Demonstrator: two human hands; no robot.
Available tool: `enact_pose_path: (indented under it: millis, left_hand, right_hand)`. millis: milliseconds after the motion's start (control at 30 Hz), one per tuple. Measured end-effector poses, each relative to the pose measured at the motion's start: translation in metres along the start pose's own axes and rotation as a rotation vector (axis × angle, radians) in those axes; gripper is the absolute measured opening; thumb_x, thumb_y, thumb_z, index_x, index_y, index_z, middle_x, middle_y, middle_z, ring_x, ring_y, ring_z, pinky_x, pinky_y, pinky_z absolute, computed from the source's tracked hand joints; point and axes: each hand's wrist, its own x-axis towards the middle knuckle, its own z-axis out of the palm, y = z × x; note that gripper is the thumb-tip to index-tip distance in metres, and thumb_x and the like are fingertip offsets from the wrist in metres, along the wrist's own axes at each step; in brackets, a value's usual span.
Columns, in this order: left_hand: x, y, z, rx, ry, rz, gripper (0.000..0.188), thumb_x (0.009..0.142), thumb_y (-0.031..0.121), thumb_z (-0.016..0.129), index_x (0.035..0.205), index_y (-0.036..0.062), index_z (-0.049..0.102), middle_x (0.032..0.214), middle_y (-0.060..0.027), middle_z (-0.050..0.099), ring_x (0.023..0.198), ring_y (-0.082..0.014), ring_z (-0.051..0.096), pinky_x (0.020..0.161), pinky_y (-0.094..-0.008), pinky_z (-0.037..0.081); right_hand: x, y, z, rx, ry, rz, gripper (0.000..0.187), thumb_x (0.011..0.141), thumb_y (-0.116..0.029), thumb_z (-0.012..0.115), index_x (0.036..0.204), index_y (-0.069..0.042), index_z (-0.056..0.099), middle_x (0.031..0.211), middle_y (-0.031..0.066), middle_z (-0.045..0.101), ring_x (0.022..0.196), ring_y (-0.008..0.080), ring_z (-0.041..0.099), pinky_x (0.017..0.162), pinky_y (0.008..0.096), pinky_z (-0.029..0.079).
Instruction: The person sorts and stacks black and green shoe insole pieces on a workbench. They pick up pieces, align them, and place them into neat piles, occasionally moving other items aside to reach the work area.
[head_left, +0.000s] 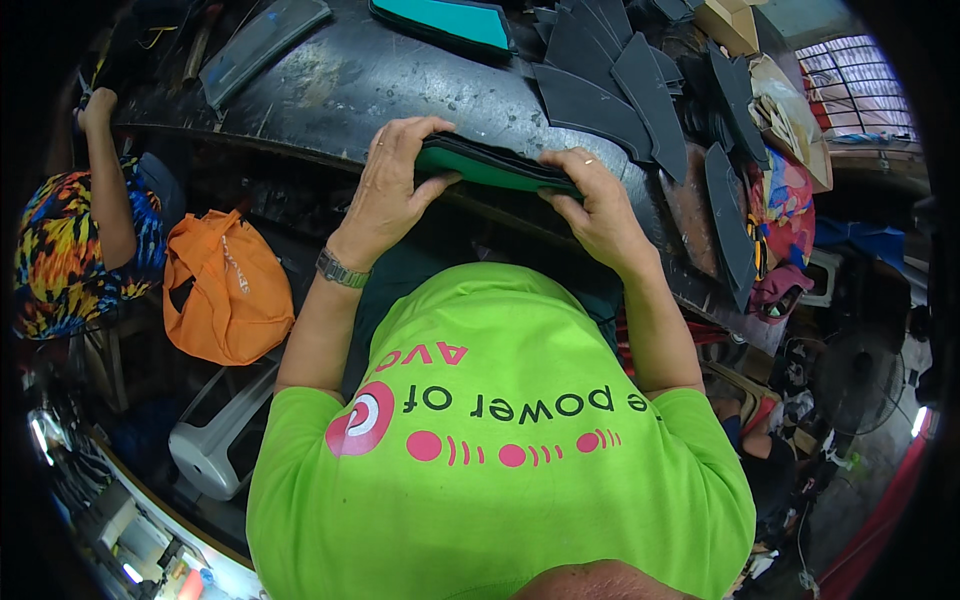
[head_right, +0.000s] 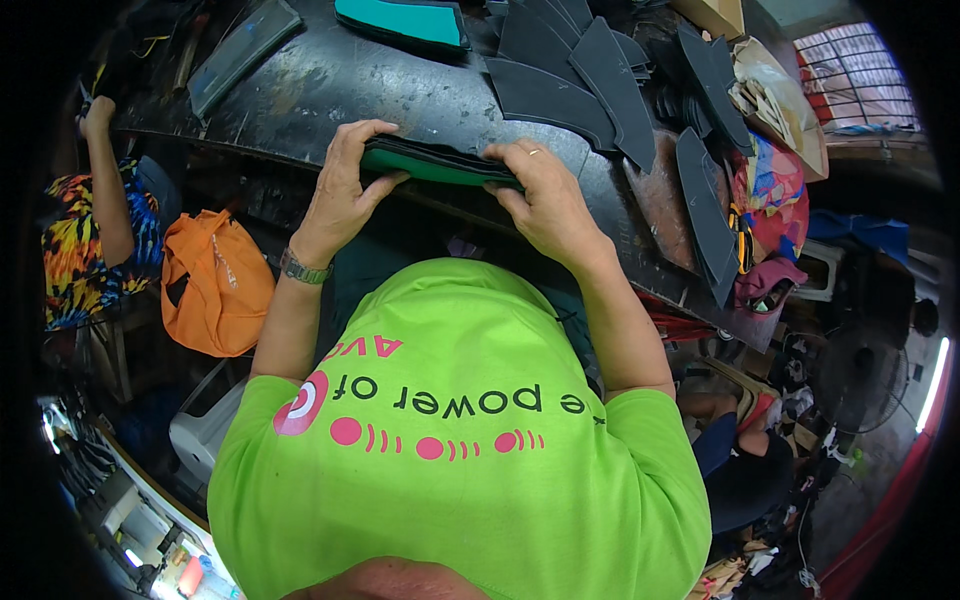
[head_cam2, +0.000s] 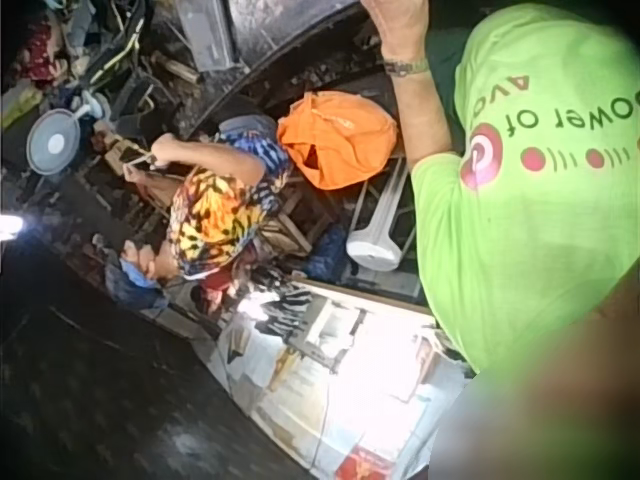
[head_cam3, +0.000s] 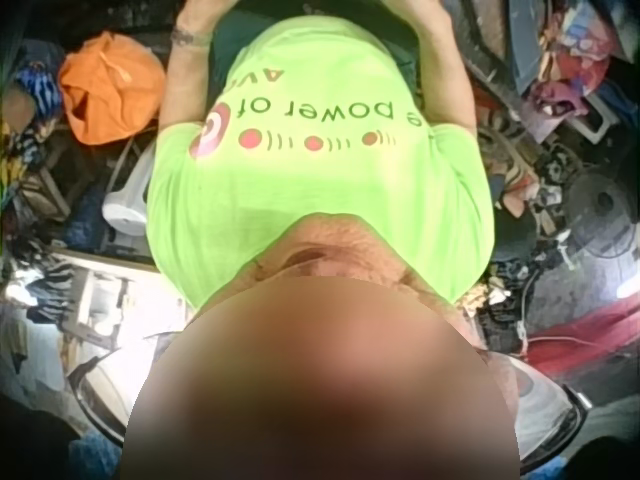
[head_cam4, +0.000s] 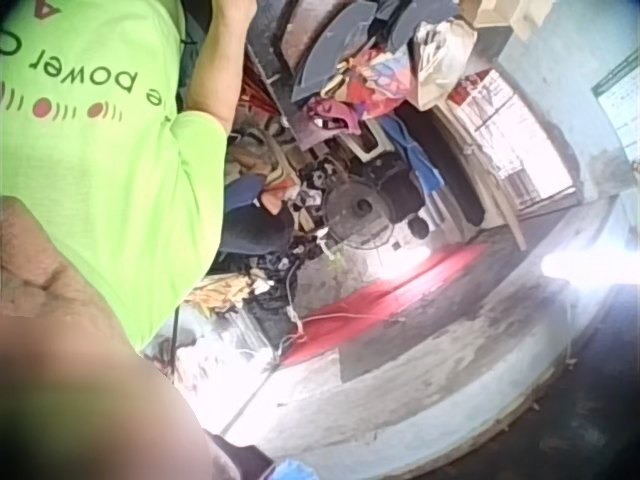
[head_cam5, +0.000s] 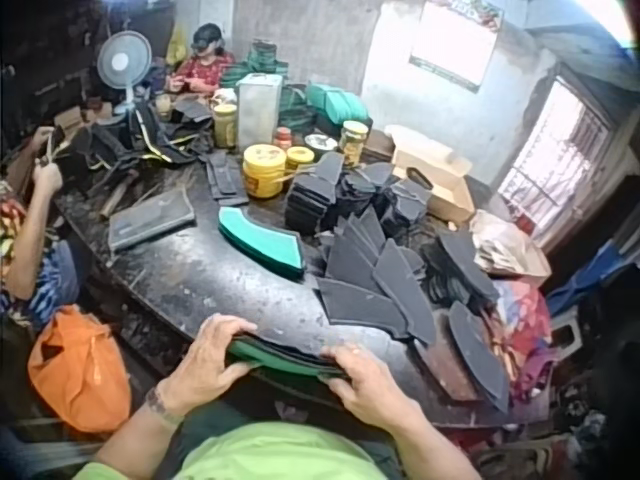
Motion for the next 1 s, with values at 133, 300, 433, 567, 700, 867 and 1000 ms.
enact_pose_path:
  millis: [133, 300, 433, 567, 700, 867, 1000]
  left_hand:
    - [-0.002, 0.018, 0.005, 0.174, 0.175, 0.010, 0.082, 0.075, 0.011, 0.081, 0.147, 0.0148, 0.043, 0.141, -0.0133, 0.045, 0.139, -0.0344, 0.037, 0.116, -0.0468, 0.031]
    - [0.008, 0.045, 0.027, 0.323, 0.100, 0.331, 0.080, 0.070, 0.018, 0.083, 0.144, 0.0174, 0.050, 0.143, -0.0076, 0.049, 0.140, -0.0300, 0.040, 0.123, -0.0529, 0.018]
    - [0.020, 0.041, 0.021, 0.030, 0.231, 0.351, 0.063, 0.082, 0.006, 0.074, 0.141, 0.0144, 0.053, 0.123, -0.0024, 0.061, 0.126, -0.0256, 0.055, 0.118, -0.0519, 0.030]
    - [0.024, 0.045, 0.022, -0.933, 0.413, 0.089, 0.035, 0.101, 0.009, 0.058, 0.134, 0.0016, 0.052, 0.113, -0.0071, 0.065, 0.116, -0.0214, 0.062, 0.099, -0.0394, 0.052]
    - [0.025, 0.047, 0.033, -1.668, 0.382, -0.120, 0.044, 0.100, 0.008, 0.059, 0.142, 0.0047, 0.044, 0.116, -0.0077, 0.065, 0.119, -0.0215, 0.060, 0.104, -0.0382, 0.049]
    - [0.018, 0.028, 0.025, -1.333, 0.337, -0.193, 0.062, 0.094, -0.002, 0.063, 0.150, 0.0078, 0.037, 0.125, -0.0090, 0.062, 0.118, -0.0207, 0.060, 0.104, -0.0357, 0.048]
    - [0.010, -0.002, -0.009, -0.753, 0.321, -0.050, 0.067, 0.088, -0.009, 0.064, 0.148, 0.0110, 0.043, 0.124, -0.0106, 0.061, 0.116, -0.0242, 0.060, 0.103, -0.0361, 0.048]
  right_hand:
    - [-0.001, -0.006, 0.004, 0.070, 0.068, 0.028, 0.033, 0.085, -0.007, 0.071, 0.116, 0.001, 0.063, 0.104, 0.0169, 0.067, 0.095, 0.0304, 0.066, 0.085, 0.0369, 0.051]
    - [0.001, -0.034, -0.002, 0.666, -0.055, 0.274, 0.032, 0.091, -0.011, 0.070, 0.118, 0.005, 0.063, 0.104, 0.0064, 0.069, 0.092, 0.0111, 0.060, 0.083, 0.0284, 0.050]
    - [0.001, -0.052, -0.012, 0.812, -0.110, 0.090, 0.040, 0.094, -0.014, 0.067, 0.128, 0.004, 0.059, 0.112, 0.0090, 0.065, 0.109, 0.0142, 0.056, 0.096, 0.0306, 0.045]
    - [0.014, -0.046, -0.010, 0.600, 0.250, -0.098, 0.055, 0.093, -0.015, 0.068, 0.143, -0.003, 0.049, 0.129, 0.0157, 0.057, 0.124, 0.0218, 0.051, 0.105, 0.0350, 0.040]
    - [0.029, -0.030, 0.017, 1.051, 0.079, 0.156, 0.056, 0.090, -0.011, 0.070, 0.142, -0.007, 0.049, 0.127, 0.0129, 0.057, 0.119, 0.0212, 0.054, 0.102, 0.0323, 0.043]
    - [0.028, -0.012, 0.025, 0.906, 0.058, 0.191, 0.040, 0.090, 0.000, 0.065, 0.129, -0.003, 0.056, 0.115, 0.0076, 0.063, 0.103, 0.0180, 0.062, 0.094, 0.0309, 0.048]
    - [0.023, -0.003, 0.021, 0.301, 0.165, -0.060, 0.042, 0.087, 0.007, 0.059, 0.128, -0.004, 0.056, 0.113, 0.0097, 0.062, 0.110, 0.0217, 0.060, 0.099, 0.0331, 0.044]
